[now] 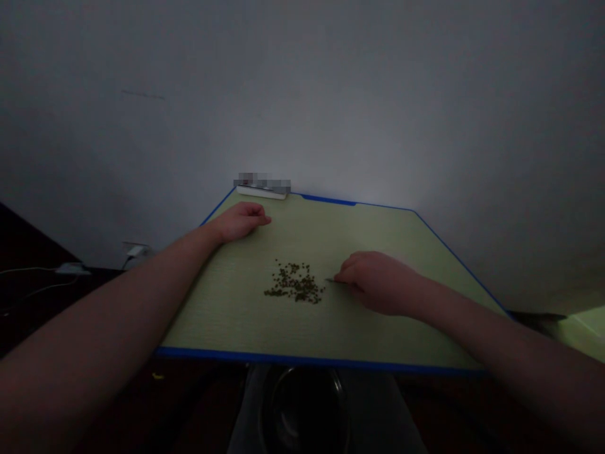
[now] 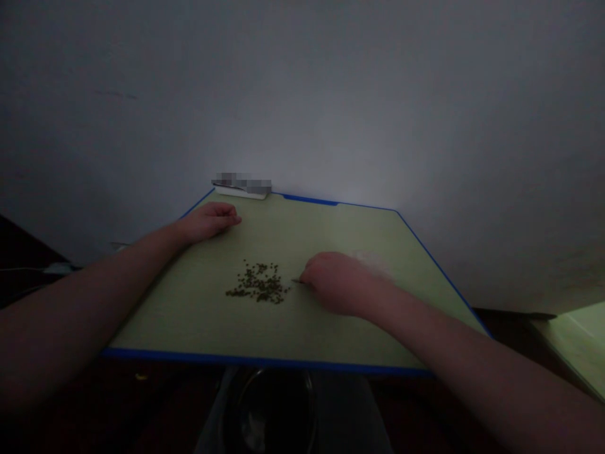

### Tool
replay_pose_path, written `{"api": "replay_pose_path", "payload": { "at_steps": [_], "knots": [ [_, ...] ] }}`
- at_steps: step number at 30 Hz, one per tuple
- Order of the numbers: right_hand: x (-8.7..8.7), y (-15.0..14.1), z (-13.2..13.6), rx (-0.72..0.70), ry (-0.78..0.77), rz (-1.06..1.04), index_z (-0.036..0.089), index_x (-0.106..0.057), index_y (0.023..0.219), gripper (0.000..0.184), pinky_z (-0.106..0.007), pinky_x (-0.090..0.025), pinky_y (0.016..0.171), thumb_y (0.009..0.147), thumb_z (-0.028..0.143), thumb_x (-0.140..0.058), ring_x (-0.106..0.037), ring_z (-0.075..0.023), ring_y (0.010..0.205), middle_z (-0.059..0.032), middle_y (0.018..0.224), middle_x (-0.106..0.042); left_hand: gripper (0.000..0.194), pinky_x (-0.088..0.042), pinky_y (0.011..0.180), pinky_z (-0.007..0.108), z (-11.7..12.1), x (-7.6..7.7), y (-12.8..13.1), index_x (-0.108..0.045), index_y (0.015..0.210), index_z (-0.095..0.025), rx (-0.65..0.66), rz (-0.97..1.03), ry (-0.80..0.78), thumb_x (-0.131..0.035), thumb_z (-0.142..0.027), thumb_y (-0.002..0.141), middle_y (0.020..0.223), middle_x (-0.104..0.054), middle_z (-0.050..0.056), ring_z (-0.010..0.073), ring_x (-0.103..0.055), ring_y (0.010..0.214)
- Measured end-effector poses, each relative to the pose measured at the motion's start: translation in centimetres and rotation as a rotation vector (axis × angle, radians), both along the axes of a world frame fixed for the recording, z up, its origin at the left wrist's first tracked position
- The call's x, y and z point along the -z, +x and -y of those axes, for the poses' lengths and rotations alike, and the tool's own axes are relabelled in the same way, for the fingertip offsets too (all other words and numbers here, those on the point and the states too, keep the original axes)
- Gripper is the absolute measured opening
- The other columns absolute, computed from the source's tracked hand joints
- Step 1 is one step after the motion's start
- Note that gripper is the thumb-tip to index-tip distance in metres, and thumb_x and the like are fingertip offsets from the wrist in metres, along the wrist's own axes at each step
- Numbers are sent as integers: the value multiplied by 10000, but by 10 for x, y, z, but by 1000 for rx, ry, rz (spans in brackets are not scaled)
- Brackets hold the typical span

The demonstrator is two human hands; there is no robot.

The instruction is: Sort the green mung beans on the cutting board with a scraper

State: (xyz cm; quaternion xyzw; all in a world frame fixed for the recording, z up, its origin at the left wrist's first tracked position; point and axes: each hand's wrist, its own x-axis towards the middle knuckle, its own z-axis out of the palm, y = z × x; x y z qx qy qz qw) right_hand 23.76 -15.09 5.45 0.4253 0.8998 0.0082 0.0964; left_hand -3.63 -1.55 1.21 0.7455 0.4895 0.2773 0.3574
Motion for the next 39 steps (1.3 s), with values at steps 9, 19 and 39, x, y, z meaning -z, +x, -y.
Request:
{"api": "replay_pose_path", "payload": {
  "at_steps": [9, 19, 39],
  "knots": [
    [0, 4, 22, 74, -61, -68, 170, -688, 804, 247, -277, -415, 670, 774, 129, -446, -597, -173, 740, -72, 765, -657, 272, -230, 446, 229, -1, 0, 0, -429, 580, -175, 3, 3, -2, -555, -392, 686, 441, -365, -61, 62, -314, 412],
    [6, -2, 36, 38, -71, -162, 155, -678, 874, 249, -259, -396, 659, 804, 123, -441, -572, -156, 740, -72, 778, -630, 283, -224, 443, 231, -2, 2, -1, -422, 570, -178, 22, 14, 10, -558, -402, 676, 442, -366, -59, 62, -312, 415],
    [10, 3, 13, -1, 8, -159, 159, -683, 904, 266, -268, -405, 683, 805, 126, -438, -575, -164, 765, -69, 793, -643, 269, -235, 449, 236, -3, 1, 0, -433, 600, -181, 11, -5, -14, -549, -406, 690, 451, -370, -56, 70, -312, 415]
  ]
}}
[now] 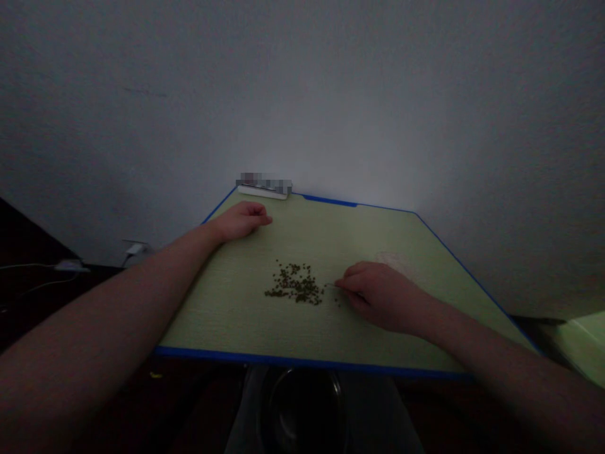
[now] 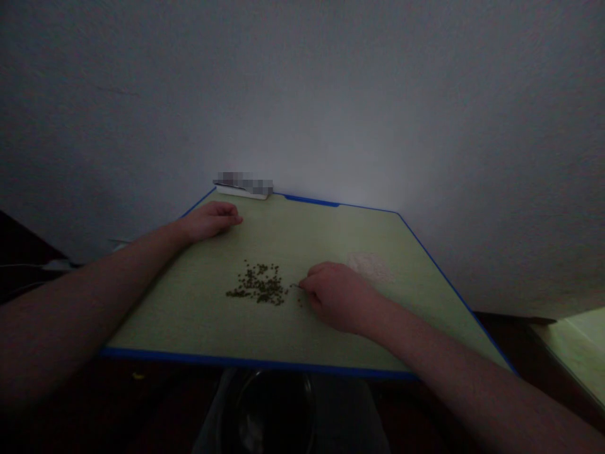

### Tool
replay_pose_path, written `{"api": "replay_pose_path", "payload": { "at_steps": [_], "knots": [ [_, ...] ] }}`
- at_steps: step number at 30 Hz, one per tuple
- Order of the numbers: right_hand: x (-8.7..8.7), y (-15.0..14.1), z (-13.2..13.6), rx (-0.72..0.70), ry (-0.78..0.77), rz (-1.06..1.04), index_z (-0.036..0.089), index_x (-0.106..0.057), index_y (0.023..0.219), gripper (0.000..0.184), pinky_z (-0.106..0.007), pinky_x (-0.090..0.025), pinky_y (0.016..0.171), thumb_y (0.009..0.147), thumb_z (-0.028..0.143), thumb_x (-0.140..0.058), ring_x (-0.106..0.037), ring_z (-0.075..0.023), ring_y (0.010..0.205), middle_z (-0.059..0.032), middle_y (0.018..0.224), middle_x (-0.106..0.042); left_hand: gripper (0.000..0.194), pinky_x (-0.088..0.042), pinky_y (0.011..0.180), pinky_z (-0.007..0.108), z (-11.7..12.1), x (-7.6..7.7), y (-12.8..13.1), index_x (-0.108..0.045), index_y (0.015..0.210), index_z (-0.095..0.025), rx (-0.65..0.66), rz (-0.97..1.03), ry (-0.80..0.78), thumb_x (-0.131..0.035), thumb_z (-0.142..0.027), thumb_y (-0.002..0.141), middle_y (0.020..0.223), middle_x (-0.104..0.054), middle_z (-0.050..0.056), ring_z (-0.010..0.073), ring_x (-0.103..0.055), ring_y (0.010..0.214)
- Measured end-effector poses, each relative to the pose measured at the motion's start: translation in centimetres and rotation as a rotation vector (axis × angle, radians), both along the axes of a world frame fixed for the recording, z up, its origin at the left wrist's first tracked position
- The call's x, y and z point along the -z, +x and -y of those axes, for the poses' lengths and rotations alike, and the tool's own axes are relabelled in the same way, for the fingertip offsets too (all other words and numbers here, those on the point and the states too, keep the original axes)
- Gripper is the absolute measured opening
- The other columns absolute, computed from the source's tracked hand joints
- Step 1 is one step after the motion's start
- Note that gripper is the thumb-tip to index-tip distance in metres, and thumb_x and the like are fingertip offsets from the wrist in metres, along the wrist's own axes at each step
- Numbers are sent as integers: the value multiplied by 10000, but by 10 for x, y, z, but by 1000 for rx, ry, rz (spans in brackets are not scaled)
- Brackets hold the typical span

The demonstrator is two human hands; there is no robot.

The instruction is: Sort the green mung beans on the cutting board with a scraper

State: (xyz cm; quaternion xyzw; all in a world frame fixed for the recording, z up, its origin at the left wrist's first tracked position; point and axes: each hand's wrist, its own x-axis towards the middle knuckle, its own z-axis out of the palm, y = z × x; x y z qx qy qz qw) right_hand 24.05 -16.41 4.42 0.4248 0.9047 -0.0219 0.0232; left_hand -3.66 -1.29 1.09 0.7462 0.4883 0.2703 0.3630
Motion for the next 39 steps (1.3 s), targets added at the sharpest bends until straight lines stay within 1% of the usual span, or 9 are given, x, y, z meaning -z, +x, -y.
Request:
{"api": "replay_pose_path", "payload": {
  "at_steps": [3, 7, 14, 19, 25, 29, 33, 36, 39],
  "knots": [
    [-2, -1, 4, -47, -33, -38, 161, -679, 958, 289, -271, -415, 696, 802, 113, -441, -575, -167, 781, -71, 810, -646, 282, -238, 445, 235, -2, 3, -2, -433, 599, -181, 5, -3, 15, -546, -422, 693, 453, -373, -55, 70, -316, 412],
    [-4, 2, 14, -84, -82, -95, 162, -678, 968, 289, -267, -421, 697, 803, 104, -449, -572, -161, 778, -72, 819, -645, 290, -242, 443, 230, -3, 4, -3, -441, 597, -179, 6, -12, 38, -544, -432, 695, 455, -376, -54, 68, -322, 415],
    [-3, 6, 19, -38, -81, -105, 161, -673, 977, 288, -288, -424, 719, 811, 107, -444, -574, -172, 792, -81, 821, -643, 281, -236, 437, 230, -2, 2, -2, -437, 592, -181, 8, -7, 26, -548, -419, 692, 447, -364, -59, 68, -313, 408],
    [-2, 4, 21, -41, -93, -97, 158, -668, 991, 289, -285, -424, 729, 812, 111, -446, -566, -167, 792, -77, 823, -639, 273, -244, 447, 229, 0, 1, -1, -429, 581, -180, -6, 11, 33, -552, -401, 683, 456, -375, -56, 68, -318, 421],
    [-4, -1, 31, -54, -142, -108, 158, -664, 1005, 301, -282, -433, 732, 805, 105, -445, -566, -167, 802, -78, 828, -639, 288, -237, 438, 231, 0, 1, -1, -416, 587, -183, 15, 16, 7, -544, -417, 698, 451, -357, -59, 68, -305, 410],
    [-2, -6, 30, -39, -85, -48, 129, -670, 978, 293, -289, -436, 716, 796, 85, -445, -562, -179, 779, -92, 808, -636, 296, -232, 435, 234, -1, 2, -2, -414, 587, -184, 12, 5, 11, -544, -426, 697, 450, -358, -57, 71, -312, 411],
    [2, -7, 27, 0, -14, -31, 133, -668, 989, 301, -296, -425, 740, 801, 83, -438, -563, -180, 796, -96, 822, -637, 284, -238, 451, 233, 0, 0, -1, -415, 575, -181, 5, 0, 24, -550, -403, 689, 449, -362, -56, 71, -313, 426],
    [3, -8, 27, 1, -6, -23, 137, -662, 1006, 309, -291, -427, 733, 802, 83, -436, -561, -180, 804, -97, 834, -638, 275, -238, 455, 233, 1, -1, 0, -422, 576, -182, -2, 6, 20, -554, -399, 680, 451, -363, -57, 72, -311, 430],
    [5, -11, 28, -29, 0, -16, 142, -656, 1016, 308, -283, -428, 733, 802, 81, -443, -559, -178, 800, -92, 843, -640, 276, -237, 456, 233, 1, 0, 0, -426, 573, -182, -6, 1, 32, -554, -402, 679, 444, -356, -58, 72, -310, 428]
  ]
}}
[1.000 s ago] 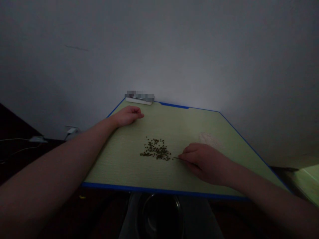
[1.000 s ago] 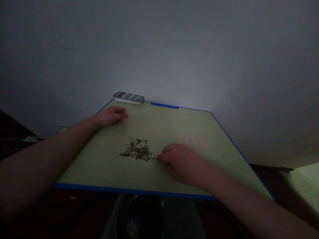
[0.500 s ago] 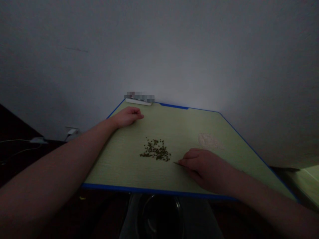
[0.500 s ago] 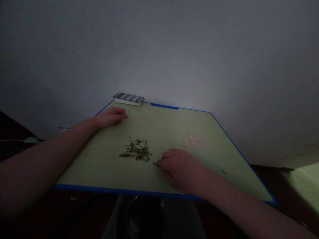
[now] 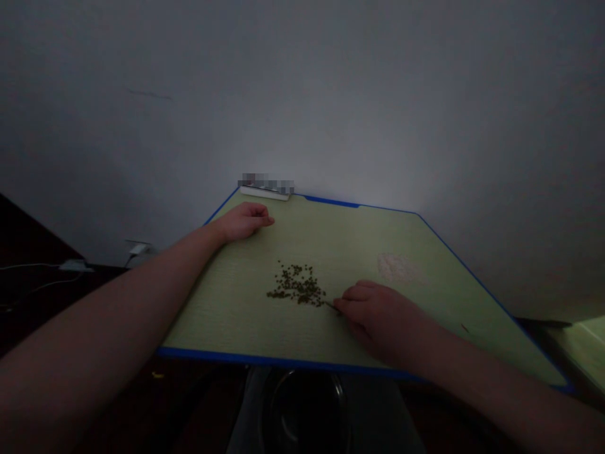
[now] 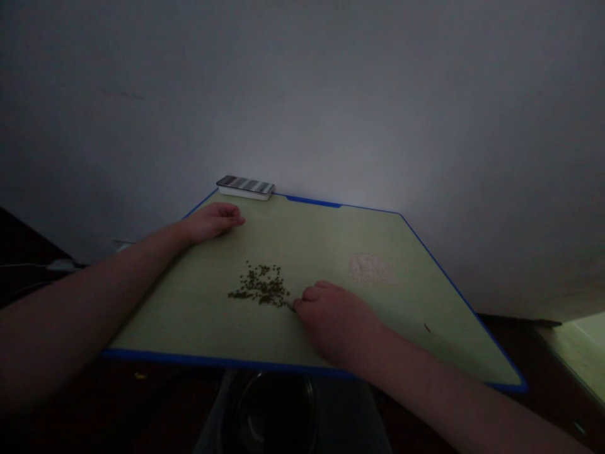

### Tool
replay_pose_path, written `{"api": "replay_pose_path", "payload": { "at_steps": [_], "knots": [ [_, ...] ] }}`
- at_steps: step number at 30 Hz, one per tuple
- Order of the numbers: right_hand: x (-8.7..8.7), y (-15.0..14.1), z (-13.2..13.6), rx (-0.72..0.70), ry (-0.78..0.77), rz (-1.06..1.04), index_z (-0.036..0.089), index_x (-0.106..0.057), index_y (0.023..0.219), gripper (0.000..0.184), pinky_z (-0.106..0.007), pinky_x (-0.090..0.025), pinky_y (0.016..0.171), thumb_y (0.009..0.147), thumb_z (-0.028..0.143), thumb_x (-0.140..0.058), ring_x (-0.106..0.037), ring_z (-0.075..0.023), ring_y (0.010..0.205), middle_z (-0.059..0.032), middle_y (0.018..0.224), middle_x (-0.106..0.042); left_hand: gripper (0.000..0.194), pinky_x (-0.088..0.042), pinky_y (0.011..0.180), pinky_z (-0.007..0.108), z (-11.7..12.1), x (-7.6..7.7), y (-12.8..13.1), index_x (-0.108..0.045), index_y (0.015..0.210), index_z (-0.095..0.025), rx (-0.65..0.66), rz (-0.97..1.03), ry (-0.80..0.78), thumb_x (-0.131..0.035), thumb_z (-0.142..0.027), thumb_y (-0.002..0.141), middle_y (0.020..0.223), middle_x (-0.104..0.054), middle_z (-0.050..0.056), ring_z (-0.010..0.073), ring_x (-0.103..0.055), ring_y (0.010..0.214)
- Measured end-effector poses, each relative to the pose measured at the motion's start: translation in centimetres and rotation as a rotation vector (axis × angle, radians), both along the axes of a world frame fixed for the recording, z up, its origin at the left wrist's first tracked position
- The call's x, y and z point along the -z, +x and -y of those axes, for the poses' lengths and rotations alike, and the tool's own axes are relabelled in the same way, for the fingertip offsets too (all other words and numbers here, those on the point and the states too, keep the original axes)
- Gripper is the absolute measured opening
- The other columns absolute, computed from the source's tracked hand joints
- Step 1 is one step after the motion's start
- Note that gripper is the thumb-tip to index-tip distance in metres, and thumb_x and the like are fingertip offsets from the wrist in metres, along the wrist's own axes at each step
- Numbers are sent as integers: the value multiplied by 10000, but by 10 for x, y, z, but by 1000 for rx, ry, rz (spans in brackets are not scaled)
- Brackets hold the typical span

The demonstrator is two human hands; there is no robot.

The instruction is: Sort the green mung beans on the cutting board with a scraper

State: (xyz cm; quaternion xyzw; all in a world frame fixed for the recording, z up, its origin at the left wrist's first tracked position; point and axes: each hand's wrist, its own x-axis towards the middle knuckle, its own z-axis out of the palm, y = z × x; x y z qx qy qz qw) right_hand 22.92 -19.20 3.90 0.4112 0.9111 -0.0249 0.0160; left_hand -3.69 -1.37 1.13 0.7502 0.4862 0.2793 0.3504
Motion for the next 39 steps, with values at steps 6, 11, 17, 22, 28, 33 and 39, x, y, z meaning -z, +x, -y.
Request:
{"api": "replay_pose_path", "payload": {
  "at_steps": [6, 11, 17, 22, 28, 33, 39],
  "knots": [
    [2, -1, -6, 70, 45, 43, 132, -671, 976, 285, -284, -426, 737, 771, 74, -482, -562, -181, 790, -83, 828, -644, 283, -235, 450, 233, -2, 2, -1, -417, 580, -182, 12, 10, -16, -553, -406, 686, 451, -358, -58, 69, -304, 422],
    [1, 4, -14, 65, 31, -2, 141, -675, 973, 279, -278, -420, 720, 817, 113, -445, -561, -170, 781, -83, 810, -637, 283, -228, 446, 233, -2, 2, -1, -420, 577, -180, 14, 26, -28, -557, -405, 683, 455, -357, -57, 66, -300, 421],
    [-2, 6, -12, -6, -38, -62, 147, -674, 951, 267, -281, -419, 716, 799, 106, -458, -558, -167, 789, -82, 817, -633, 282, -226, 446, 230, -2, 2, 0, -419, 580, -178, 3, 32, -31, -560, -401, 680, 449, -362, -58, 64, -303, 419],
    [-7, 8, -2, -15, -96, -33, 132, -671, 952, 270, -285, -432, 727, 799, 95, -452, -562, -172, 789, -83, 814, -634, 278, -231, 445, 225, -1, 1, 0, -432, 584, -174, -6, 8, -16, -558, -403, 680, 444, -367, -59, 64, -308, 418],
    [-2, 7, -7, -17, -42, -55, 137, -668, 968, 276, -295, -432, 730, 806, 104, -447, -559, -174, 783, -84, 821, -635, 279, -234, 441, 222, -1, 2, -1, -419, 582, -174, 3, 26, -27, -556, -396, 684, 441, -363, -64, 58, -308, 410],
    [-5, 3, -6, -50, -87, -61, 140, -675, 944, 275, -290, -433, 735, 789, 88, -453, -566, -171, 792, -86, 814, -640, 278, -234, 438, 219, -1, 2, -1, -426, 586, -173, 6, 29, -20, -556, -398, 686, 441, -358, -66, 56, -306, 409],
    [-6, 2, -2, -41, -100, -82, 136, -673, 972, 292, -289, -435, 735, 789, 86, -450, -562, -169, 795, -90, 819, -640, 281, -242, 445, 220, 0, 1, 0, -426, 591, -171, 4, 14, -17, -553, -400, 694, 450, -359, -65, 57, -310, 414]
  ]
}}
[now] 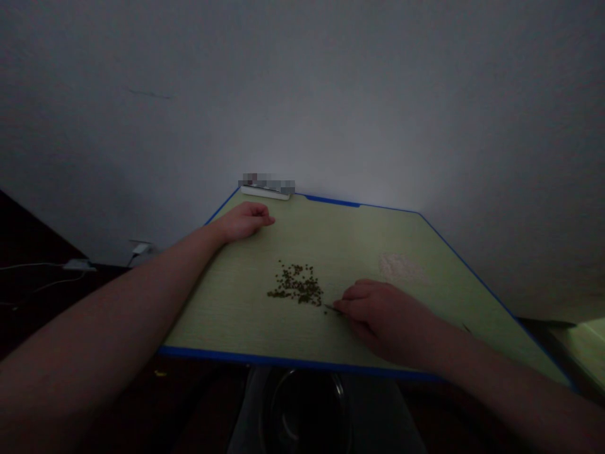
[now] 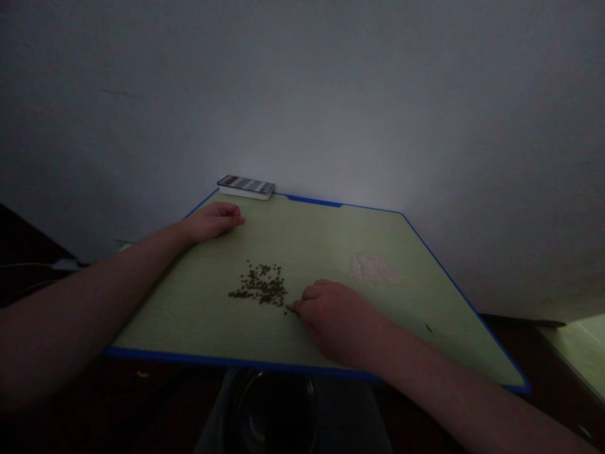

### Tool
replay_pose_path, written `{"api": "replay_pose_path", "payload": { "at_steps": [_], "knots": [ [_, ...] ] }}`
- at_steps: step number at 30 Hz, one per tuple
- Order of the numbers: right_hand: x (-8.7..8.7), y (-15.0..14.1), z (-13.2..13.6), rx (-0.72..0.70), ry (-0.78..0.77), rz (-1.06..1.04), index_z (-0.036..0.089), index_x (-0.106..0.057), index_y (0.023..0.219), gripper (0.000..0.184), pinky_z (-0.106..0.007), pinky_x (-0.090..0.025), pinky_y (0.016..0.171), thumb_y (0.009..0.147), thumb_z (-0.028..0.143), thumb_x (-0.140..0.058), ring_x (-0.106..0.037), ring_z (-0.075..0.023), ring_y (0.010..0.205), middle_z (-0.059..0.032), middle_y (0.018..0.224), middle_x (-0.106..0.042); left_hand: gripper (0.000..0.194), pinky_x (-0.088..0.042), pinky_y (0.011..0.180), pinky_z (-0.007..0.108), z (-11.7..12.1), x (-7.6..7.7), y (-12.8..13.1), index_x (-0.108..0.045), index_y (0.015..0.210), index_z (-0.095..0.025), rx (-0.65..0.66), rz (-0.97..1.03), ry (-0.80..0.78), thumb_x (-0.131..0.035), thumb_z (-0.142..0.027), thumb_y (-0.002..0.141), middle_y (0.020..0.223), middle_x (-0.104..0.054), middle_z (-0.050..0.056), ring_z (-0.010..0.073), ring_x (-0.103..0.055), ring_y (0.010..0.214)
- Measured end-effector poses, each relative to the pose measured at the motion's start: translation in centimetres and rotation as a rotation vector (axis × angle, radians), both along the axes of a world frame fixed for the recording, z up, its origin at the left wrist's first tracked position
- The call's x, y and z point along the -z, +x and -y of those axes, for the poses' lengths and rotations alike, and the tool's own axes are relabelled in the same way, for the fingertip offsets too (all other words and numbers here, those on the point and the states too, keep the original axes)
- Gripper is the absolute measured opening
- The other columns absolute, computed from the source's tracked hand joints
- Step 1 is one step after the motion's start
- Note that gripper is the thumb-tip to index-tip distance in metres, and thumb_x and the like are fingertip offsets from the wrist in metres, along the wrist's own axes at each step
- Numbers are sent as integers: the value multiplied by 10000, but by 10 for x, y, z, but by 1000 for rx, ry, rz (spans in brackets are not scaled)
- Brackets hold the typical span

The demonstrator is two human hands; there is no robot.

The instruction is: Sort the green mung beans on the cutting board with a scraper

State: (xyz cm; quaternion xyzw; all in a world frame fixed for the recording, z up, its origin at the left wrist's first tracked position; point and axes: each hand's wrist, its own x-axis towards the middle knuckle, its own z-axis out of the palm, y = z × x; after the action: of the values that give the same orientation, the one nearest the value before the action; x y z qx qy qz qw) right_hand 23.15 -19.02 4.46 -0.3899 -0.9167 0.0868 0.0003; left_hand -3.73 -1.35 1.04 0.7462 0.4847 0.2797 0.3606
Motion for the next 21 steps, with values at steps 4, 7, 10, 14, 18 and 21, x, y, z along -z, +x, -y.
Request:
{"api": "replay_pose_path", "payload": {
  "at_steps": [4, 7, 10, 14, 18, 21],
  "knots": [
    [2, -1, 0, -12, 5, -10, 140, -670, 977, 287, -284, -429, 725, 803, 94, -448, -553, -164, 785, -83, 807, -635, 285, -240, 441, 224, -1, 1, 0, -425, 603, -175, -3, -3, -13, -551, -413, 695, 456, -360, -65, 60, -312, 413],
    [3, -4, -2, -1, 23, -3, 134, -672, 965, 276, -283, -424, 731, 803, 95, -452, -554, -164, 790, -84, 808, -633, 291, -235, 437, 225, -2, 1, -1, -419, 597, -176, 5, -10, -3, -549, -416, 697, 457, -360, -63, 59, -309, 412],
    [3, -7, -7, 9, 39, 11, 138, -675, 940, 266, -281, -422, 715, 799, 95, -454, -556, -165, 774, -78, 798, -633, 287, -231, 441, 225, -2, 1, -1, -417, 589, -176, 4, -14, 10, -549, -406, 698, 451, -351, -65, 58, -307, 412],
    [2, -9, -10, 7, 36, 15, 132, -681, 912, 255, -284, -424, 704, 777, 87, -470, -560, -169, 769, -82, 798, -636, 275, -233, 449, 226, -1, 0, 0, -414, 582, -177, 10, -1, -9, -549, -389, 694, 452, -352, -64, 57, -304, 417],
    [-4, -9, -6, -21, -14, 13, 140, -676, 978, 297, -281, -431, 721, 782, 76, -463, -569, -167, 786, -83, 825, -643, 273, -238, 457, 228, -2, 1, 0, -415, 581, -177, 18, 2, 5, -548, -386, 695, 459, -355, -63, 60, -305, 424],
    [-8, -7, -1, -37, -54, 26, 147, -674, 1009, 317, -279, -438, 725, 783, 71, -465, -575, -170, 794, -86, 839, -649, 274, -234, 452, 229, -4, 3, -1, -421, 590, -179, 11, -7, 8, -549, -398, 694, 457, -351, -63, 64, -305, 422]
  ]
}}
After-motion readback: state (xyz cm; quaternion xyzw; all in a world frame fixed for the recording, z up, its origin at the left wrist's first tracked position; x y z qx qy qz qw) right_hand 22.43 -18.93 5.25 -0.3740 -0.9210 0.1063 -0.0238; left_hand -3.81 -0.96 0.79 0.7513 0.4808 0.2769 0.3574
